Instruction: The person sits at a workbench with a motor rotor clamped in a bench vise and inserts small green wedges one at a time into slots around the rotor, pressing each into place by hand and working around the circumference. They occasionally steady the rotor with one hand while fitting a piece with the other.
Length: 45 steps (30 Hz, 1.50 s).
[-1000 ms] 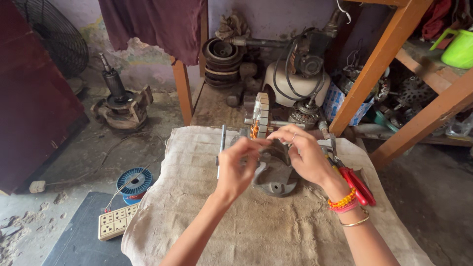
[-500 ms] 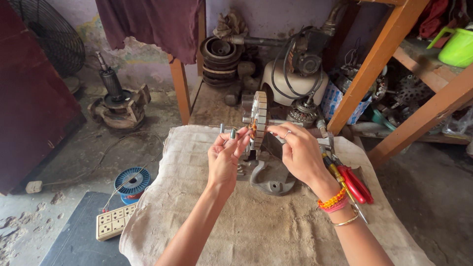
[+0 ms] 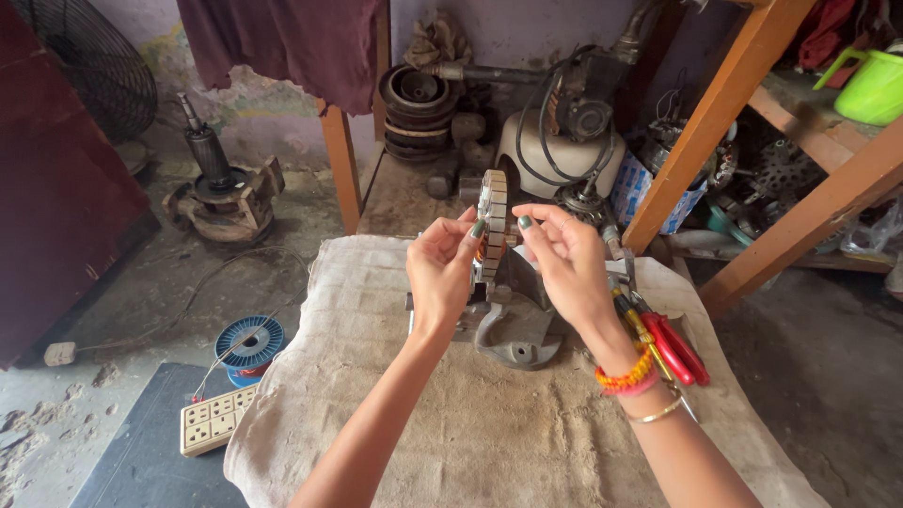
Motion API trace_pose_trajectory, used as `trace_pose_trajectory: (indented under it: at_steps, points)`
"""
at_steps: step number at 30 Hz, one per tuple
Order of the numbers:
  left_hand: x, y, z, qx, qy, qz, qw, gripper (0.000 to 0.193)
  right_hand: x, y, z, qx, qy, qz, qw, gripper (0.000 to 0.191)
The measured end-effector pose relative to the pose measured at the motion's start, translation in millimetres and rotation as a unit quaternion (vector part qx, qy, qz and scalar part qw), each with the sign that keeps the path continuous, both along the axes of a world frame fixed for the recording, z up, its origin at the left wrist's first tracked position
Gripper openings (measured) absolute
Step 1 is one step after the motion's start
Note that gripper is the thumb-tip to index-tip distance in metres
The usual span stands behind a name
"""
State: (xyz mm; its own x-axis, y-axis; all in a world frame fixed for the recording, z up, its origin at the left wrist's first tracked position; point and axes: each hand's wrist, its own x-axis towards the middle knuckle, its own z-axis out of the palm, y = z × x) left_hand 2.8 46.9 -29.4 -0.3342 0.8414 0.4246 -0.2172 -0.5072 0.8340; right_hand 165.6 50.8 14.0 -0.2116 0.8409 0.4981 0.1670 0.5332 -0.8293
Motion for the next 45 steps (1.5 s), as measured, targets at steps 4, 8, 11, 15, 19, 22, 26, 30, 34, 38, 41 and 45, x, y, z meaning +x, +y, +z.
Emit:
trace_pose_trajectory:
  at_steps: [4,8,11,15,19,22,26,30,34,38,41,45]
  points:
    - [-2.0,-6.1,13.1,-0.036,0.046,0.044,0.997,0.010,2.4,15.3,-4.5,0.037,-0.043,-0.095,0.994,0.018]
    - [-0.6,-9.7,22.3,-0.027,0.077,0.075,0.994,0.014,0.8,18.2,-15.2,0.068,-0.012,-0.094,0.993,0.014]
    - [1.6,-8.2,24.8,-0.030,0.092,0.103,0.990,0.014,1.1,16.2,-17.4,0.124,-0.010,-0.111,0.986,0.013]
    - [1.8,-3.0,20.0,-0.051,0.093,0.106,0.989,0.014,2.1,16.2,-17.5,0.186,-0.073,-0.185,0.962,0.011]
    - [-9.9,4.5,13.0,-0.029,0.053,0.056,0.997,0.019,6.3,19.4,-27.6,0.160,-0.070,-0.201,0.964,0.020]
    - [-22.7,4.1,7.3,-0.039,0.044,0.052,0.997,0.022,15.6,17.1,-42.9,0.143,-0.068,-0.220,0.963,0.029]
    - [-22.8,-12.3,-5.4,0.115,0.286,0.212,0.927,0.023,22.5,3.0,-60.8,0.090,-0.077,-0.201,0.972,0.035]
    - [-8.1,-26.3,-12.3,0.290,0.574,0.171,0.747,0.034,19.9,-18.5,-58.5,0.093,-0.095,-0.174,0.976,0.040]
    - [2.3,-36.7,-15.9,0.294,0.582,0.168,0.739,0.048,24.3,-45.2,-41.6,0.111,-0.087,-0.106,0.984,0.042]
    - [11.2,-36.7,-17.1,0.271,0.536,0.166,0.782,0.030,22.7,-57.7,-26.7,0.102,-0.083,-0.098,0.987,0.044]
    - [11.3,-35.6,-15.9,0.260,0.489,0.154,0.818,0.018,23.0,-54.2,-16.9,0.091,-0.098,-0.077,0.988,0.042]
    - [6.6,-43.0,-12.2,0.242,0.401,0.120,0.876,0.014,27.6,-32.0,-1.9,0.130,-0.074,0.011,0.989,0.049]
